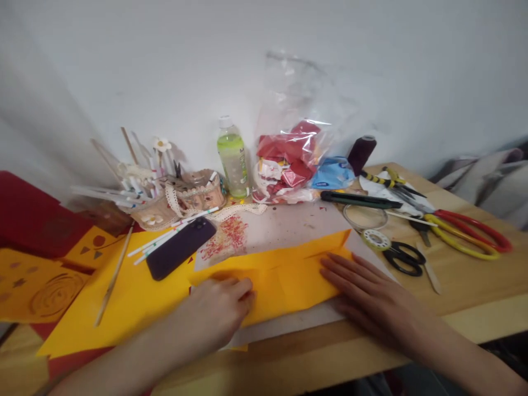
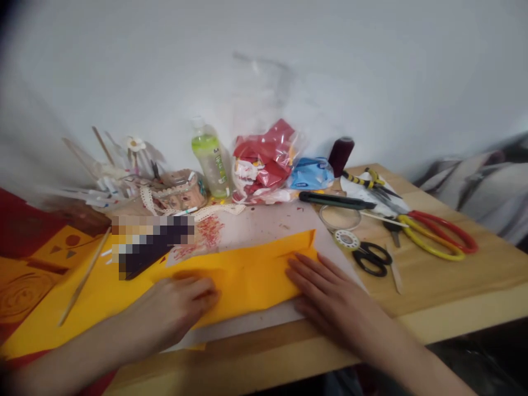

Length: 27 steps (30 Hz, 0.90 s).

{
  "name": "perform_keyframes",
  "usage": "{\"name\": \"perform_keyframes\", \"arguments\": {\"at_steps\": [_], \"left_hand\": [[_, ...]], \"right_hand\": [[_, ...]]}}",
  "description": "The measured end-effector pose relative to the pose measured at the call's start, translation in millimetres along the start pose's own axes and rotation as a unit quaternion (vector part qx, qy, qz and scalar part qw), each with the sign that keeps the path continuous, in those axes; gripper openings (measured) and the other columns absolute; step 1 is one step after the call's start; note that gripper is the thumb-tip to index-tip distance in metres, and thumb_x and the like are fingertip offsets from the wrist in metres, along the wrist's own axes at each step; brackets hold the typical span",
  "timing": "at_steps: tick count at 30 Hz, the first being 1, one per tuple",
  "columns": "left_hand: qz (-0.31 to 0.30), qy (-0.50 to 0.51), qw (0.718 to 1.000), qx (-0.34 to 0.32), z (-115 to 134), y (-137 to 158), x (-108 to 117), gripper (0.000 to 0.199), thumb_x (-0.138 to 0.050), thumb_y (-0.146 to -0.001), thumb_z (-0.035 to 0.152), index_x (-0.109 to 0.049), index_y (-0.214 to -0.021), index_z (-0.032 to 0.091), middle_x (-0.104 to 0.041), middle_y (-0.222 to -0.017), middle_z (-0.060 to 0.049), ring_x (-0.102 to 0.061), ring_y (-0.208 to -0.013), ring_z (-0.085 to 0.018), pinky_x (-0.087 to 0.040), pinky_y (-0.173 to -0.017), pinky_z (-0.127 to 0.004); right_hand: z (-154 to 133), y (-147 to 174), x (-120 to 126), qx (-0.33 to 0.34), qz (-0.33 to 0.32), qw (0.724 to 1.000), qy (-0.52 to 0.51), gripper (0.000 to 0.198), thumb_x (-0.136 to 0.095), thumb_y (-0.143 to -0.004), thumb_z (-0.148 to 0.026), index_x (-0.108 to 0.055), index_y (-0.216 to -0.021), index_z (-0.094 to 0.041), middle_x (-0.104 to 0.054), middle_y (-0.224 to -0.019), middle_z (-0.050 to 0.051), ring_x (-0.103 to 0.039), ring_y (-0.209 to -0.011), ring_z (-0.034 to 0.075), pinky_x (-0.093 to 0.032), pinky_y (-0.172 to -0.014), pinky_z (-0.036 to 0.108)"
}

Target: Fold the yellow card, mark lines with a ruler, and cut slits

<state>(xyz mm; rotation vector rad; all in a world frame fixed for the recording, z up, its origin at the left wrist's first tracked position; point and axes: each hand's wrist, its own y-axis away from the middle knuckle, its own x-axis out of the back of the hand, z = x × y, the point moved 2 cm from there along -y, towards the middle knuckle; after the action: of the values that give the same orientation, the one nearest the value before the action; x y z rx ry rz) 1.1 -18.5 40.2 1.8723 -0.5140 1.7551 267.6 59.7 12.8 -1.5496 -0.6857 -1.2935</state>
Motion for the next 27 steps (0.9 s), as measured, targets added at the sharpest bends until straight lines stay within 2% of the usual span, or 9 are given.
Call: {"name": "perform_keyframes", "arguments": {"at_steps": [2, 4, 6, 8, 10, 12, 16, 21, 27], "left_hand": [[0.021, -0.025, 0.999, -0.008, 5.6, -20.1, 2.4, 0.016, -0.048, -0.080, 0.005, -0.060, -0.074, 0.014, -0.062, -0.075, -0.005, -0.059, -0.064, -0.020, -0.050, -0.052, -0.029], [0.069, -0.026, 0.997, -0.033, 12.0, -38.4, 0.3, 0.017, -0.045, -0.083, 0.006, -0.061, -0.080, 0.013, -0.064, -0.080, -0.007, -0.061, -0.073, -0.022, -0.052, -0.056, -0.031], [0.118, 0.006, 0.990, -0.075, 17.4, -51.7, -6.3, 0.021, -0.042, -0.089, 0.013, -0.060, -0.099, 0.011, -0.065, -0.099, -0.010, -0.061, -0.093, -0.024, -0.054, -0.072, -0.035], [0.137, 0.035, 0.984, -0.110, 20.1, -59.1, -15.7, 0.033, -0.039, -0.094, 0.027, -0.053, -0.117, 0.008, -0.059, -0.120, -0.013, -0.052, -0.113, -0.025, -0.047, -0.091, -0.038], [0.119, 0.055, 0.984, -0.122, 20.1, -62.2, -24.5, 0.045, -0.033, -0.095, 0.037, -0.046, -0.127, 0.007, -0.050, -0.132, -0.013, -0.043, -0.124, -0.025, -0.039, -0.101, -0.037], [0.093, 0.076, 0.985, -0.124, 18.7, -62.7, -29.4, 0.047, -0.029, -0.097, 0.037, -0.043, -0.131, 0.007, -0.045, -0.137, -0.012, -0.037, -0.129, -0.023, -0.034, -0.105, -0.035], [0.049, 0.115, 0.984, -0.124, 16.0, -61.7, -27.9, 0.046, -0.024, -0.098, 0.034, -0.039, -0.134, 0.009, -0.039, -0.141, -0.009, -0.027, -0.134, -0.019, -0.025, -0.110, -0.031], [0.013, 0.147, 0.981, -0.128, 13.3, -61.0, -24.2, 0.048, -0.022, -0.098, 0.036, -0.034, -0.137, 0.010, -0.032, -0.145, -0.007, -0.017, -0.137, -0.014, -0.013, -0.113, -0.027], [-0.009, 0.170, 0.978, -0.117, 8.3, -64.1, -27.3, 0.051, -0.020, -0.098, 0.040, -0.028, -0.140, 0.012, -0.024, -0.148, -0.006, -0.011, -0.138, -0.015, -0.012, -0.113, -0.028]], "right_hand": [[-0.3, 1.0, -3.2, -0.016, -0.044, 0.999, -0.021, 0.044, -0.046, -0.090, -0.028, -0.044, -0.131, -0.012, -0.050, -0.133, 0.013, -0.041, -0.125, 0.023, -0.041, -0.098, 0.046], [-0.9, 0.1, -3.5, -0.029, -0.073, 0.996, -0.041, 0.045, -0.044, -0.091, -0.030, -0.042, -0.133, -0.013, -0.046, -0.136, 0.012, -0.038, -0.127, 0.021, -0.040, -0.099, 0.044], [-1.0, -0.7, -3.0, -0.033, -0.085, 0.995, -0.048, 0.046, -0.043, -0.092, -0.031, -0.042, -0.134, -0.014, -0.045, -0.137, 0.012, -0.036, -0.129, 0.020, -0.039, -0.100, 0.043], [-1.2, -0.1, -3.7, -0.028, -0.083, 0.995, -0.038, 0.045, -0.043, -0.092, -0.031, -0.043, -0.133, -0.012, -0.045, -0.137, 0.012, -0.036, -0.129, 0.021, -0.039, -0.099, 0.044], [-2.0, 2.7, -4.7, -0.016, -0.056, 0.998, -0.010, 0.043, -0.045, -0.091, -0.029, -0.045, -0.131, -0.012, -0.046, -0.136, 0.013, -0.036, -0.129, 0.023, -0.040, -0.098, 0.048], [-3.3, 8.0, -5.1, -0.018, -0.006, 0.999, 0.027, 0.039, -0.047, -0.089, -0.023, -0.049, -0.127, -0.013, -0.047, -0.134, 0.014, -0.036, -0.128, 0.025, -0.040, -0.097, 0.050], [-7.3, 19.0, -4.5, -0.038, 0.069, 0.995, 0.063, 0.034, -0.048, -0.088, -0.016, -0.054, -0.121, -0.010, -0.056, -0.126, 0.013, -0.042, -0.125, 0.022, -0.042, -0.098, 0.042], [-9.3, 21.4, -6.4, -0.047, 0.041, 0.996, 0.061, 0.034, -0.044, -0.089, -0.016, -0.055, -0.120, -0.009, -0.057, -0.125, 0.013, -0.051, -0.117, 0.022, -0.050, -0.090, 0.040], [-2.7, 20.1, -8.9, -0.053, 0.029, 0.998, 0.034, 0.037, -0.045, -0.089, -0.019, -0.050, -0.124, -0.009, -0.054, -0.127, 0.015, -0.052, -0.116, 0.023, -0.051, -0.088, 0.044]]}}
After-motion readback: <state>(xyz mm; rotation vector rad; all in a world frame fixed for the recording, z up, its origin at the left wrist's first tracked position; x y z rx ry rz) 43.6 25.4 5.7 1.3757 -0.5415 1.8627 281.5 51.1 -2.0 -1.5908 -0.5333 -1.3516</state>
